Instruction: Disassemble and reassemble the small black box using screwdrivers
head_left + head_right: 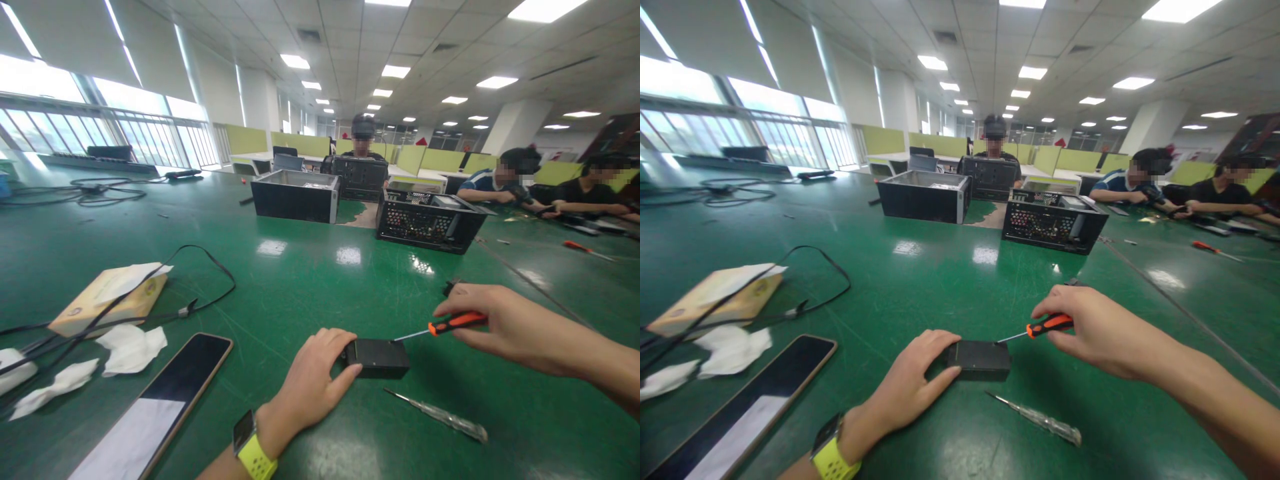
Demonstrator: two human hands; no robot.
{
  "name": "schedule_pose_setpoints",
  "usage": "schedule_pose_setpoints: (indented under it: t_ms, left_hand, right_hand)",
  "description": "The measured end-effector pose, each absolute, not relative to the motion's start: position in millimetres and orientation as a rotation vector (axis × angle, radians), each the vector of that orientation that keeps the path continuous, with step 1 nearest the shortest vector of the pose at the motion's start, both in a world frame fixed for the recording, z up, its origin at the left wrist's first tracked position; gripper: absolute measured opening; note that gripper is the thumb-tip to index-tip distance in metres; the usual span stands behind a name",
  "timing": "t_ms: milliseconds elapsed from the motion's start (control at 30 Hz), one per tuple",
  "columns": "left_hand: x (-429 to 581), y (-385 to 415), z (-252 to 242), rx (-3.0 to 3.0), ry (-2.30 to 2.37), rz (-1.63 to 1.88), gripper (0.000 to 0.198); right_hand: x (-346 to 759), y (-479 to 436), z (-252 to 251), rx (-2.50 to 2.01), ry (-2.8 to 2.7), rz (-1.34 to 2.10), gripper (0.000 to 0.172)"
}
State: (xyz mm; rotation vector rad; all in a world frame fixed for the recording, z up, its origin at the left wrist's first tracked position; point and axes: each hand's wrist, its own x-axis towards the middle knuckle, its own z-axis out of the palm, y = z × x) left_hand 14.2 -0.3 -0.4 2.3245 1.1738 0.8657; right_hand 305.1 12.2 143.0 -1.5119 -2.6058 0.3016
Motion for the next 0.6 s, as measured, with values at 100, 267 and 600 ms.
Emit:
schedule_pose_setpoints:
  t_ms: [100,267,600]
  left_hand:
    - [14,0,-1,2.33,1.181,0.86,0.033]
    - [12,0,-1,2.332,1.183,0.859,0.033]
    - [14,0,0,2.332,1.192,0.85,0.032]
  right_hand:
    - [292,11,147,-1.404,-2.591,0.258,0.019]
    - [281,15,152,-1.478,-2.605,0.056,0.024]
    - [270,3,146,-1.603,-2.378,0.514,0.018]
